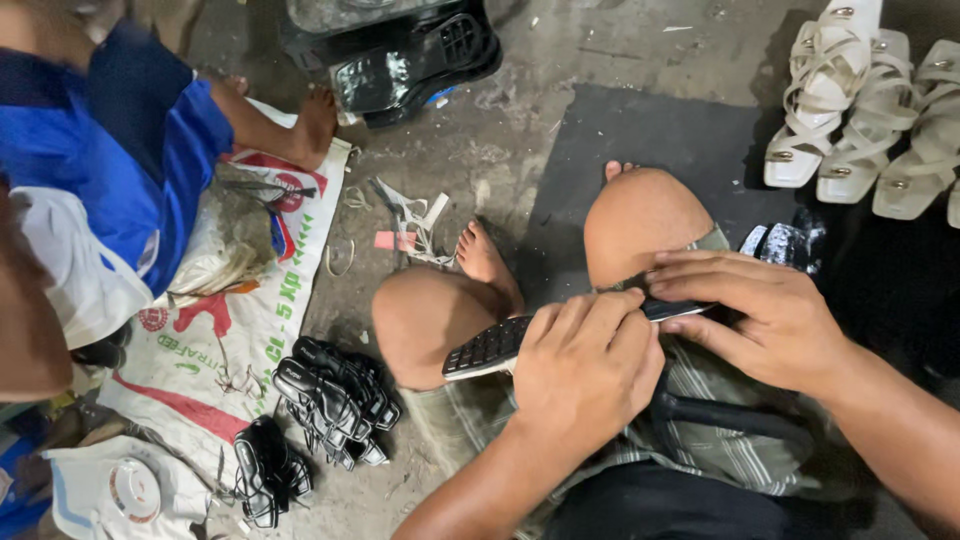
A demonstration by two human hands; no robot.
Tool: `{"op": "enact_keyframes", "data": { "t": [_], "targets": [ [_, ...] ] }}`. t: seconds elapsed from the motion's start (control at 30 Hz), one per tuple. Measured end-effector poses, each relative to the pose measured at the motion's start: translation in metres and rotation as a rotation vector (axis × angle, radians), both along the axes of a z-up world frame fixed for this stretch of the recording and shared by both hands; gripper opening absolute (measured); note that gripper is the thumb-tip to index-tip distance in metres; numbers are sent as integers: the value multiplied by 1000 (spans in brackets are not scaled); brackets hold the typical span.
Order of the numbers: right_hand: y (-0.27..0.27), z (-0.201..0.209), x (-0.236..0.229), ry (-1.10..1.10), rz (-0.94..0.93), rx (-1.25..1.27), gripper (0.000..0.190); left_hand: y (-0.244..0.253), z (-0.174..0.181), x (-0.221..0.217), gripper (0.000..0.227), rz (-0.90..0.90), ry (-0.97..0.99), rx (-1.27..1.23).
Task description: The person attaches black rubber soles to white sandals using a blowtorch and a hammer. They heat the sole and sandal edges, then press and tap them together to bond the parts.
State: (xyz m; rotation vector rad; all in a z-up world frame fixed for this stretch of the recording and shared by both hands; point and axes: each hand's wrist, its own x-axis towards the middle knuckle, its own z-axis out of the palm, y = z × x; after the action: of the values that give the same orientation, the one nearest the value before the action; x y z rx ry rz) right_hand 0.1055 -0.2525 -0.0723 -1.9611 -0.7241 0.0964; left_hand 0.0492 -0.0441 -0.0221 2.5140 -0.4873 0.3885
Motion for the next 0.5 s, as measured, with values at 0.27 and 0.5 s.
{"op": "enact_keyframes", "data": {
  "t": [0.27, 0.5],
  "targets": [
    [-22, -12, 7, 262, 67, 127, 30, 2, -10, 11, 21, -6, 93, -115],
    [-32, -28, 15, 465, 121, 228, 36, 7, -18, 18, 22, -27, 144, -216]
  ]
}}
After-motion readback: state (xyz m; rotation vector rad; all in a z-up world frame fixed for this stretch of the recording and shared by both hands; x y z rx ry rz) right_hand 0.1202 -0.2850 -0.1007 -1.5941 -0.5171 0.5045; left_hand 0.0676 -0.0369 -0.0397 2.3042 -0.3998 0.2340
